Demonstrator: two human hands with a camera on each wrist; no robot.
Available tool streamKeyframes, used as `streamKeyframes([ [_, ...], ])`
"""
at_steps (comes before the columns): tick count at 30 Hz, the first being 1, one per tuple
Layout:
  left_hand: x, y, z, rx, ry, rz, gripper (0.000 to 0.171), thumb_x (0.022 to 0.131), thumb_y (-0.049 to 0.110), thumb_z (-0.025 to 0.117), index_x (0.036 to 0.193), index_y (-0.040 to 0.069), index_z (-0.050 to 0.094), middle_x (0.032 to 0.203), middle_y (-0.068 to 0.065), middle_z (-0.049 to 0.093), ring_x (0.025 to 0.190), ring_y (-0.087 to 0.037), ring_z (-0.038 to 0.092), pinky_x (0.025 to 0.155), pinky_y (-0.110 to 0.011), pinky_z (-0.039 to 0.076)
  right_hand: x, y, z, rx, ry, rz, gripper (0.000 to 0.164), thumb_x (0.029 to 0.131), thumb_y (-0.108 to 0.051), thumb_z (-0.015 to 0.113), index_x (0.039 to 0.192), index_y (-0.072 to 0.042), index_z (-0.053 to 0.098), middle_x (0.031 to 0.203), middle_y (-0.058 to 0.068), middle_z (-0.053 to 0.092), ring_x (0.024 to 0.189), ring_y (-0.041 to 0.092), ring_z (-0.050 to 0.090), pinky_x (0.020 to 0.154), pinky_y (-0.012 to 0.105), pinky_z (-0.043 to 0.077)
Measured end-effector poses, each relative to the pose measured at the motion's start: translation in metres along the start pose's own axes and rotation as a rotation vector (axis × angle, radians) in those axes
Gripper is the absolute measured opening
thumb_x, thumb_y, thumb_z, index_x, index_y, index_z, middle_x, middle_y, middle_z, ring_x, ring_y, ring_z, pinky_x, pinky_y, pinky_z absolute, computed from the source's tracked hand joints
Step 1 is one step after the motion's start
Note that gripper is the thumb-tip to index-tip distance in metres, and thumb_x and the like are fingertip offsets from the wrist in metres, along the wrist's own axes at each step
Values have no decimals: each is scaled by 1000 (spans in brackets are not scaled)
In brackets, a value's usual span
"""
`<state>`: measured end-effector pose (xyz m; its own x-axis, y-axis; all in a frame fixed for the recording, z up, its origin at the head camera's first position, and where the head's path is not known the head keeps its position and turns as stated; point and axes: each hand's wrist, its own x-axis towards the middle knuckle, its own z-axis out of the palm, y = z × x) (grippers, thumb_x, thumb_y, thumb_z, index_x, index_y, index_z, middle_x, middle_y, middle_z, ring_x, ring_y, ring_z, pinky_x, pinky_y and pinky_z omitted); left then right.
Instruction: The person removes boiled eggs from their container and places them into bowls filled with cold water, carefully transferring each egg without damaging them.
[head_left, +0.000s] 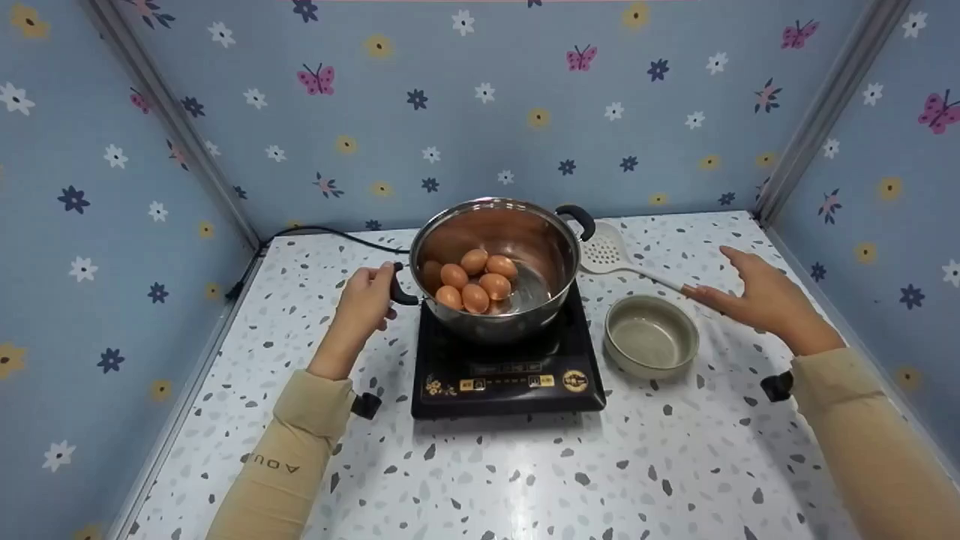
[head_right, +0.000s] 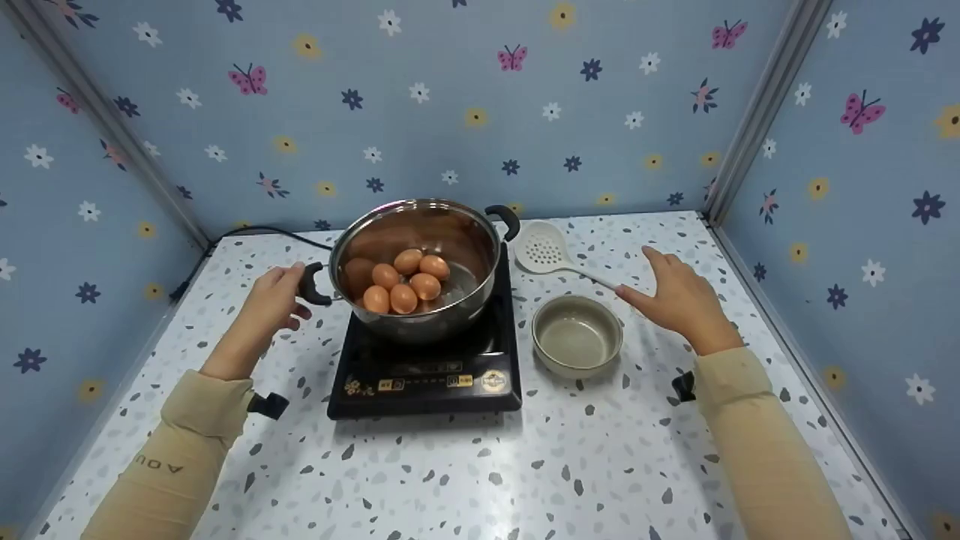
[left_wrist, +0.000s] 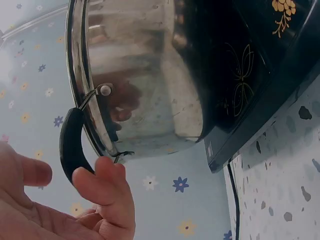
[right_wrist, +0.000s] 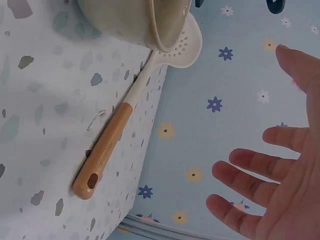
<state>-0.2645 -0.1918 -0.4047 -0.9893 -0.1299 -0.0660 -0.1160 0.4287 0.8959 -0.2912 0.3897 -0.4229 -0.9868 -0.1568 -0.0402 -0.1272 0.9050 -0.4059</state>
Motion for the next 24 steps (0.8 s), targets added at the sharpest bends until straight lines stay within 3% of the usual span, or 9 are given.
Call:
streamKeyframes([
  [8,5,-1,11,-90,-19,-68,47,117,37,36,132,-5,53,92,-6,55,57,-9,53,49,-20,42,2,17,3,-8,-9,3,102,106,-62,60,171,2,15,167,42,28,148,65,34,115,81,31],
  [17,8,-2,22,-153,-13,-34,30,117,32,35,115,3,43,76,-4,54,48,-9,47,44,-22,36,4,36,12,-3,-9,28,107,104,-64,63,169,8,18,163,44,33,146,64,38,114,79,34],
  [24,10,-5,29,-213,16,-9,27,117,27,33,113,2,43,58,3,45,39,-7,39,42,-23,33,11,46,24,-20,2,70,112,101,-73,61,166,10,25,159,44,40,142,63,44,112,78,38],
])
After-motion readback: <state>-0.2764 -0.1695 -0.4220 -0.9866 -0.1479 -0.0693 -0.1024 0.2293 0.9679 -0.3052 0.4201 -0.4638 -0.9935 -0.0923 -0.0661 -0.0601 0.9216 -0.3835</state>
